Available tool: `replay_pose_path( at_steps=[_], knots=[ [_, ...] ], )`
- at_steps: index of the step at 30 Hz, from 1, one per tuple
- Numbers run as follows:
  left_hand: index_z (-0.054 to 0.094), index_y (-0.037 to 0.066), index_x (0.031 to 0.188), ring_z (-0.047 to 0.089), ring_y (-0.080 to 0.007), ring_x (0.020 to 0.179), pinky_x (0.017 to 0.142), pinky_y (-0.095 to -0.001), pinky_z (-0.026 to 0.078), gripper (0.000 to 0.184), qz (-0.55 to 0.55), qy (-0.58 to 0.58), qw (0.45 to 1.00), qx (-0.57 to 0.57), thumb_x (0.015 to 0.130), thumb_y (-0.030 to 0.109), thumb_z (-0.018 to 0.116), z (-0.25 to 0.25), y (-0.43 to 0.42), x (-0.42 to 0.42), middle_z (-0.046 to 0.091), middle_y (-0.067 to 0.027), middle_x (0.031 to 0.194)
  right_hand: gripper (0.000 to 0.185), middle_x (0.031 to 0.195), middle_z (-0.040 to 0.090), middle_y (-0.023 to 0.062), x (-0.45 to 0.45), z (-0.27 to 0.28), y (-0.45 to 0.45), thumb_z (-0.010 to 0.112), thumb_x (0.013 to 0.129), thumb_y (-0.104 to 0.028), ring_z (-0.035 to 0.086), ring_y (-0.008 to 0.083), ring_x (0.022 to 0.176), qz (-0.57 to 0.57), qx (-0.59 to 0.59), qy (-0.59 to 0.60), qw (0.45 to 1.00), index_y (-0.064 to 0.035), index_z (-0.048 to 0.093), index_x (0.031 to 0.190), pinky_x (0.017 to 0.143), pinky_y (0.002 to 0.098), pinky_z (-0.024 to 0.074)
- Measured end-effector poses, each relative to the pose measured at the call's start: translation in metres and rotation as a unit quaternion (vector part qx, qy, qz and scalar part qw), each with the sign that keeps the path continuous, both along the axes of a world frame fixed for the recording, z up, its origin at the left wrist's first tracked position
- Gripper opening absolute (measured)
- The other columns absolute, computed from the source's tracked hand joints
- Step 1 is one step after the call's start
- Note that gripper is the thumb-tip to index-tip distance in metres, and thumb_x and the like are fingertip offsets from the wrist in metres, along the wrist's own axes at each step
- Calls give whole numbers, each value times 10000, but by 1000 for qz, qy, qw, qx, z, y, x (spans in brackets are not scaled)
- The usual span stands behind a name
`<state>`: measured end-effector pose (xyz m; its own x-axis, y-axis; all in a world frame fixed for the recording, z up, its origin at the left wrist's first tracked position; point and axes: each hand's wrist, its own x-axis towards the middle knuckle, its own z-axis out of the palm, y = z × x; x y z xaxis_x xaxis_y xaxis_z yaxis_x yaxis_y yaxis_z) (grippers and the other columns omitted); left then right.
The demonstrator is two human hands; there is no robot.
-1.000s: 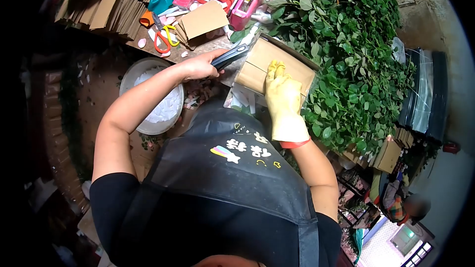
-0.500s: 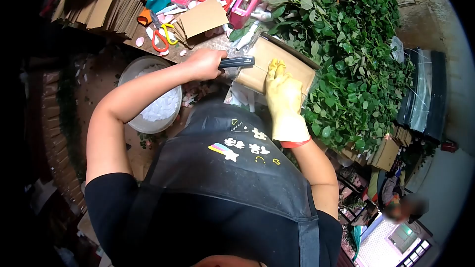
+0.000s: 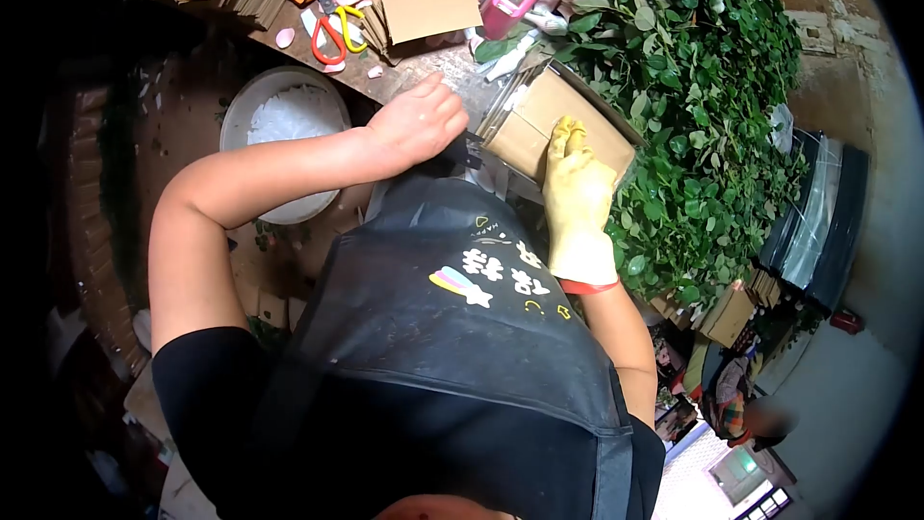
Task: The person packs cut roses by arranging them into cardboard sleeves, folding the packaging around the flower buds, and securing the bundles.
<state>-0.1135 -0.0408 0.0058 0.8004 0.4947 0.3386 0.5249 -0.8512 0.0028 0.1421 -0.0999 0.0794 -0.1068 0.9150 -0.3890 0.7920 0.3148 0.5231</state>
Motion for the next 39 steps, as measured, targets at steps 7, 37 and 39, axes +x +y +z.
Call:
replay_pose_path(
  at_steps=[7,37,39],
  knots=[
    [563,100,820,675,-276,765,788,-437,546,90,-91,28,995,-38,834,172,615,0,35,5,628,-58,743,664,1618,461,135,-3,-1,3,478,973,-75,744,223,943,-22,-12,-38,999,-71,328,1620,695,386,620],
    [632,118,885,731,-310,795,693,-466,560,49,-43,92,993,-58,866,162,619,-31,168,66,697,-92,760,513,1415,637,171,0,-6,-6,514,997,-117,738,329,971,-63,97,129,985,-97,497,1510,792,432,610],
    [646,105,914,711,-300,945,823,-464,552,79,-58,30,998,7,861,159,625,-31,158,61,703,-102,853,462,1340,671,186,7,7,-11,580,978,-121,725,357,986,-77,104,235,964,-85,561,1439,813,443,600]
  ],
)
